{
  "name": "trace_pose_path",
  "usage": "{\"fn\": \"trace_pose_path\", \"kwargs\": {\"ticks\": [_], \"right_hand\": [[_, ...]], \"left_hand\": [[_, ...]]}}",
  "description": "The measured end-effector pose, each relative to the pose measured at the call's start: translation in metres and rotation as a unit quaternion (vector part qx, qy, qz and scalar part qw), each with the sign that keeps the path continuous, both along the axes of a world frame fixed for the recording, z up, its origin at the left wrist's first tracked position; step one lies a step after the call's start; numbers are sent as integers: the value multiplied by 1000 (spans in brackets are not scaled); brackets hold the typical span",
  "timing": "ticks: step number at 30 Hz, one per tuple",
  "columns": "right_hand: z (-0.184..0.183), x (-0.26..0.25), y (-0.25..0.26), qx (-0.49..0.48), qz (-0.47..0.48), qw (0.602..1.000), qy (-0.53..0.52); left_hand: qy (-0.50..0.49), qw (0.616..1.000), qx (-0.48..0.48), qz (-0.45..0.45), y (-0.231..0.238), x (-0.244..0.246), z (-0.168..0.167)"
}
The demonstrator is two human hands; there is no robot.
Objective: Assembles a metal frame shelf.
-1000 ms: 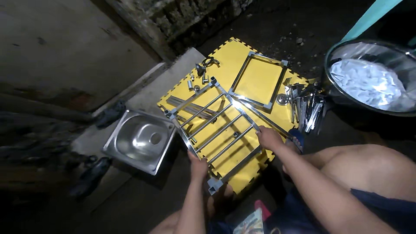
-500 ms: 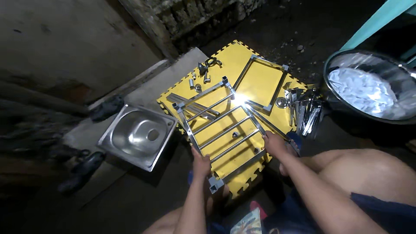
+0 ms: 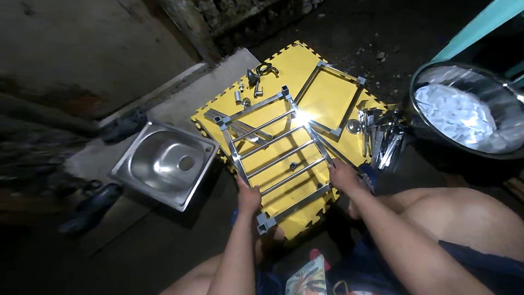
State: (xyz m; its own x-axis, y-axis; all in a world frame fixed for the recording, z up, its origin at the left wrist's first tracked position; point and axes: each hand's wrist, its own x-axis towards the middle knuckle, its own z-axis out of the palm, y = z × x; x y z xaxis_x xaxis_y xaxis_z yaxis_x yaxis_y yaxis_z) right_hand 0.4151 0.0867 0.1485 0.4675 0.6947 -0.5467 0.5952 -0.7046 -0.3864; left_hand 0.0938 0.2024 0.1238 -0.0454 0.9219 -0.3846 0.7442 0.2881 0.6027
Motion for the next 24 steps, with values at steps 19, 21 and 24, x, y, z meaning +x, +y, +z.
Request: {"fn": "trace_pose_path", "kwargs": {"ticks": [19,21,24], "right_hand": [[4,4,-4,18,-12,996,83],[0,18,-8,87,-45,974,205],[-2,44,-12,136,-137,934,302]], "left_hand": [[-5,1000,4,-10,-2,-5,0],[-57,998,31,-2,-3,-9,3],[-60,994,81,46,-5,-9,12]]}}
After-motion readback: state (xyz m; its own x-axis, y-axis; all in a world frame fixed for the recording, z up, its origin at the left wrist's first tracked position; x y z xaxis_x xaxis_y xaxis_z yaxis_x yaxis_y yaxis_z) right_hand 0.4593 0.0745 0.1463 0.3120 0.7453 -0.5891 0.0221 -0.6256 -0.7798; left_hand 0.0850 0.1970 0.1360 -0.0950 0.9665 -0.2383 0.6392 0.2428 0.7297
